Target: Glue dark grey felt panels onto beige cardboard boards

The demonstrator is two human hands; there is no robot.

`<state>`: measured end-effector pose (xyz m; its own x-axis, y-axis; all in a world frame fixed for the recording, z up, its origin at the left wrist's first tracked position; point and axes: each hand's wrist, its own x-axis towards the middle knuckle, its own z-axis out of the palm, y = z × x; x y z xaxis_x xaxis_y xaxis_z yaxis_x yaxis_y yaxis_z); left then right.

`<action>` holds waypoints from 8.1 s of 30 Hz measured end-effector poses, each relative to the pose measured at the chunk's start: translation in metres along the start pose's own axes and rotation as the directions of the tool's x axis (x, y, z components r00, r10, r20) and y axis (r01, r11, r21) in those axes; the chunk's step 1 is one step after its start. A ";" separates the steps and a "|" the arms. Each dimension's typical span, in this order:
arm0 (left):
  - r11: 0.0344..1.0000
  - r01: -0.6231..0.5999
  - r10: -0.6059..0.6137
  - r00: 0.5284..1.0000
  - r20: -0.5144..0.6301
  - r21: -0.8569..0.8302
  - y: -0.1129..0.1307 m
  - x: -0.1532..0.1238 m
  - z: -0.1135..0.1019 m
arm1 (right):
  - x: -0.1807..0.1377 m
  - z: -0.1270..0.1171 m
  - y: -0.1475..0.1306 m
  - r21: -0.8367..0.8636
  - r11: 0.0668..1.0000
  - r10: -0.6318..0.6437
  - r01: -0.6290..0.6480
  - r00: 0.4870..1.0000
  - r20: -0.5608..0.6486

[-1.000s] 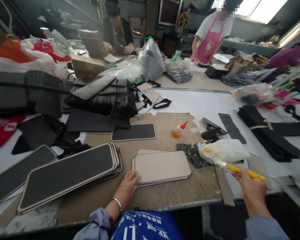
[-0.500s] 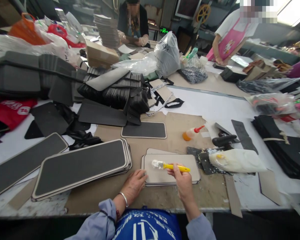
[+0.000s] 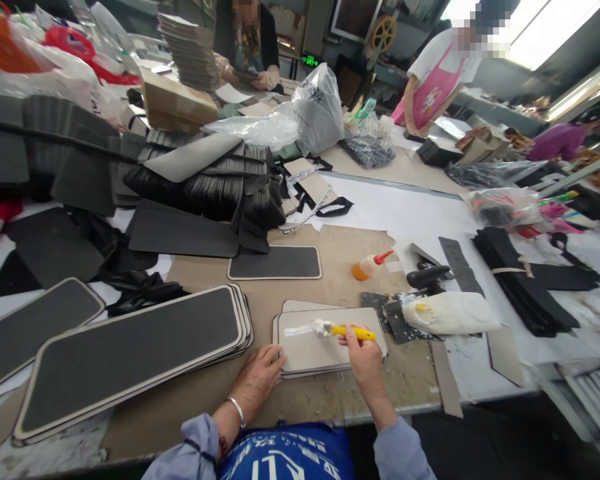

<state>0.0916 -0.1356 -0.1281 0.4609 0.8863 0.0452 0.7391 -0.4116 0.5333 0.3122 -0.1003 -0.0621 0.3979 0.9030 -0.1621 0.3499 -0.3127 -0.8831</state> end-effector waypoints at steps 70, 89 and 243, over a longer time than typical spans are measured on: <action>0.191 0.653 -0.733 0.592 0.336 -0.733 0.016 0.025 -0.014 | -0.024 0.009 0.003 -0.101 0.984 -0.161 0.148 0.979 -0.128; 0.216 0.624 -0.720 0.621 0.310 -0.751 0.019 0.023 -0.017 | -0.003 -0.087 0.047 -0.534 0.813 -0.394 0.231 0.894 -0.212; 0.165 0.595 -0.743 0.599 0.298 -0.786 0.031 0.020 -0.007 | 0.010 -0.072 0.068 -0.526 0.650 -0.682 0.548 0.727 -0.085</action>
<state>0.1202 -0.1295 -0.1044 -0.1268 0.7736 -0.6209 0.0099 0.6269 0.7790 0.4011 -0.1343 -0.0918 0.1225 0.8443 0.5217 0.8920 0.1368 -0.4309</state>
